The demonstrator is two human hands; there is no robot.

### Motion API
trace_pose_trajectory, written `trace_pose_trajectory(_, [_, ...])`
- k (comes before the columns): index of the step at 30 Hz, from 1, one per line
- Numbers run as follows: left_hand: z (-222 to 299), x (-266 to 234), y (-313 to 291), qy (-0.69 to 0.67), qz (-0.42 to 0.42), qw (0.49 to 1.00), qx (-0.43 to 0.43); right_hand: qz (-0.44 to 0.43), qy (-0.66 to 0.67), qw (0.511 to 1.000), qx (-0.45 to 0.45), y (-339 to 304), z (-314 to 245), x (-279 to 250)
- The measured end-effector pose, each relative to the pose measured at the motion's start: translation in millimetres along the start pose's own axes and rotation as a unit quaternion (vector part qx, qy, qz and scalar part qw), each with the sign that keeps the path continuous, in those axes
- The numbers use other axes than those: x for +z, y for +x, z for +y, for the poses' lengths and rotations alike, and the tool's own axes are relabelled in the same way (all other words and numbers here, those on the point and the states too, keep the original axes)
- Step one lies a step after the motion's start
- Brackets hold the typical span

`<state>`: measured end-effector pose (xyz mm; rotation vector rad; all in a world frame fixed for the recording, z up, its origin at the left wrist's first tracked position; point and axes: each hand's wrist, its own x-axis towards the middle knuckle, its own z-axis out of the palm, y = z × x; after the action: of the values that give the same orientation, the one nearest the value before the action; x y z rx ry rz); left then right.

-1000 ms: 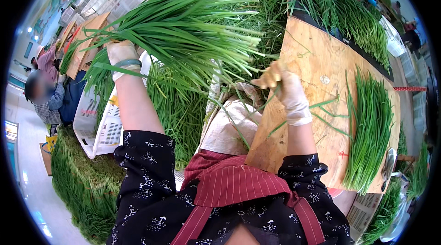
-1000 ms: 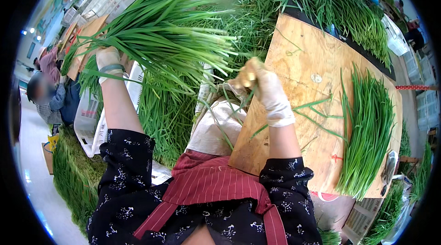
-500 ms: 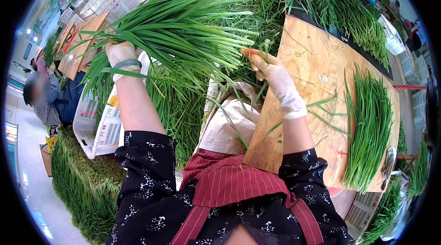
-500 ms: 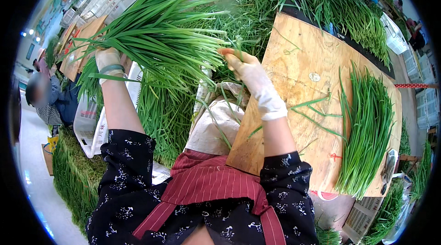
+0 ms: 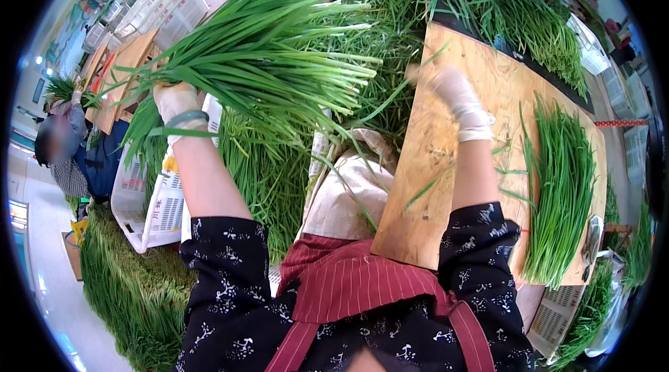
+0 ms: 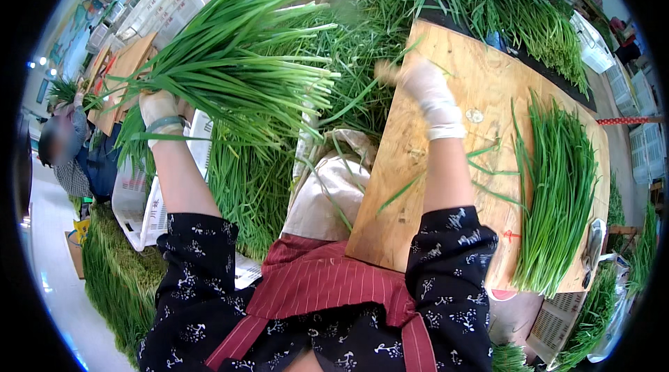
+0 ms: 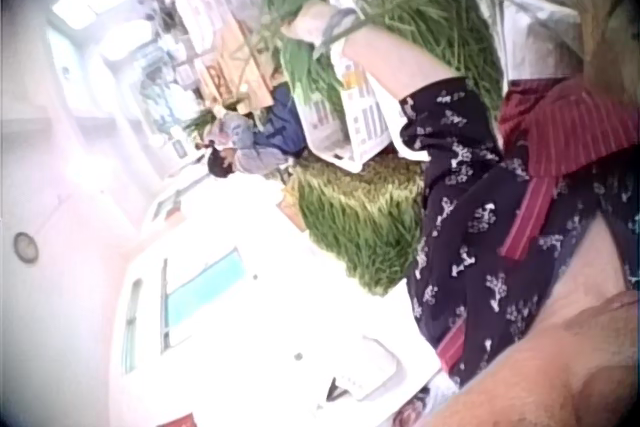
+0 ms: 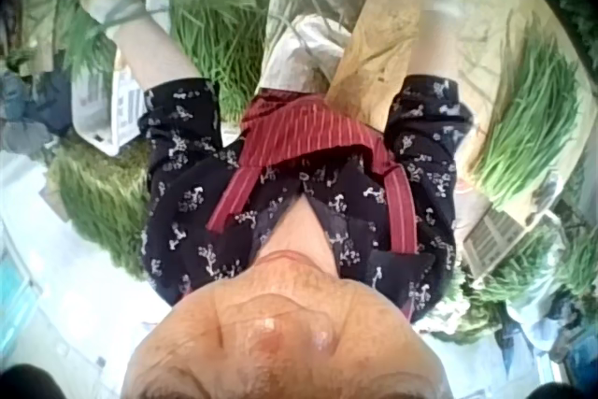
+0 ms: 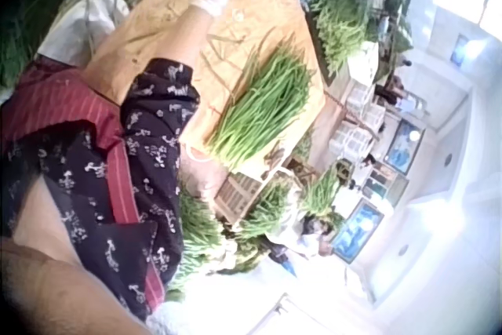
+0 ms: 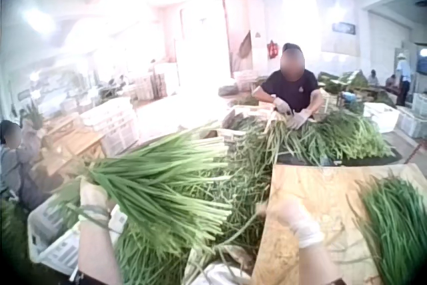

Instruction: The person gathers green onions into bunches, aligns the stalks, wraps them with a red rubber band to secure the bundle, and places the finished bunches aside.

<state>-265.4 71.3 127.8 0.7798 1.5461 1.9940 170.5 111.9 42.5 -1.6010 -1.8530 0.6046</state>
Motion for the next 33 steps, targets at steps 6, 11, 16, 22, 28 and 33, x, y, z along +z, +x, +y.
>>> trace_pose_trajectory(6, [-11,2,2,-0.029,0.026,0.999,-0.037,-0.143,0.339,0.929,0.040,-29,-53,79])
trace_pose_trajectory(11, [-39,-22,48,-0.141,-0.005,0.990,-0.010,-0.061,0.331,0.936,0.106,-29,-69,99])
trace_pose_trajectory(16, [-2,14,-9,-0.069,0.040,0.995,-0.065,-0.011,0.390,0.904,0.176,-31,-22,69])
trace_pose_trajectory(22, [-29,-11,32,-0.134,0.004,0.989,-0.061,-0.082,0.299,0.949,0.046,-26,-57,82])
trace_pose_trajectory(28, [-20,4,2,0.025,0.015,1.000,0.009,-0.037,0.355,0.933,0.031,-7,-49,87])
trace_pose_trajectory(33, [-79,-49,78,-0.256,-0.059,0.965,0.002,0.046,0.253,0.967,0.002,-15,-67,42])
